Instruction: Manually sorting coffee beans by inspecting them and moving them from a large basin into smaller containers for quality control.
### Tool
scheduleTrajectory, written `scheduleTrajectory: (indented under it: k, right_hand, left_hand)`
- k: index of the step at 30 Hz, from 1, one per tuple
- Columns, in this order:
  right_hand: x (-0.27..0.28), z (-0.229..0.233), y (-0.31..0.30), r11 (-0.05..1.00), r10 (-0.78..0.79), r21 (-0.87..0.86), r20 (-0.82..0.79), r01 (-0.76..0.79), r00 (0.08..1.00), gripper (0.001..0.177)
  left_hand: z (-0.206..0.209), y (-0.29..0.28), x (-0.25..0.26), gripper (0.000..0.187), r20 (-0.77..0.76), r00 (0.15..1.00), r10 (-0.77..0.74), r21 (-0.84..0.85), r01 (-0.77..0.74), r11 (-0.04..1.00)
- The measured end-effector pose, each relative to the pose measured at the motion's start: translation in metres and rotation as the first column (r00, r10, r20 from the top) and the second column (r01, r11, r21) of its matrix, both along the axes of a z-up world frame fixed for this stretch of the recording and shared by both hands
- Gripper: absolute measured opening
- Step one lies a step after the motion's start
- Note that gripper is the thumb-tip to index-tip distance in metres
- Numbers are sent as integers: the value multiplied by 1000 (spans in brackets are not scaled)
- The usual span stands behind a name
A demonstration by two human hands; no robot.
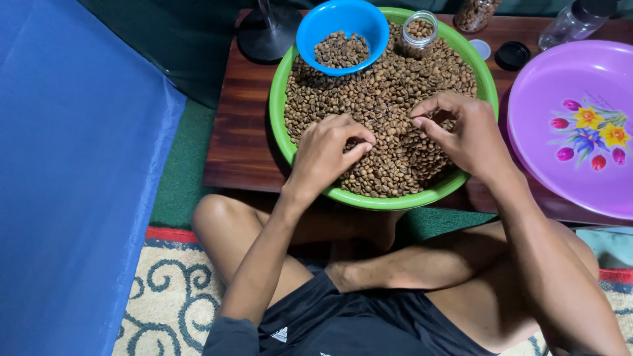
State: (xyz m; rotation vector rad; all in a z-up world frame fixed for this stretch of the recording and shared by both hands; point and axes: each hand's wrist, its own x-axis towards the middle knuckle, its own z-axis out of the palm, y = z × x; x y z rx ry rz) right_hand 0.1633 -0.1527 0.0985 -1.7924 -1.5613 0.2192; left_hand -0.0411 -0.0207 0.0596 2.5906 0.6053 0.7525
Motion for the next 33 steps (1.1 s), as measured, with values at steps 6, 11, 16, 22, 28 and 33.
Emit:
scheduleTrajectory:
  k: [6, 11, 16, 22, 28, 33]
  right_hand:
    - [5, -8, 20, 998, 49, -20, -401, -62, 915, 13]
    - [0, 7, 69, 990, 130, 87, -238, -113, 963, 10]
    - [-4, 20, 121, 960, 135, 234, 82, -151, 987, 11]
    - [5, 37, 115, 930, 104, 331, 175, -158, 979, 22]
    - [24, 40, 25, 743, 402, -503, -193, -442, 895, 31]
    - [-9, 22, -13, 653, 480, -529, -264, -542, 837, 36]
  left_hand:
    - [9, 44, -9, 12, 250, 968, 2, -267, 67, 961]
    - [10, 89, 19, 16, 323, 946, 12, -216, 61, 975]
    - [22, 111, 52, 15, 349, 926, 146, 22, -164, 986]
    - [41, 96, 29, 20, 280, 945, 168, 59, -192, 980]
    - [58, 46, -32, 18, -153, 931, -331, -285, 279, 917]
    - [19, 11, -30, 29, -299, 760, -576, -370, 464, 805]
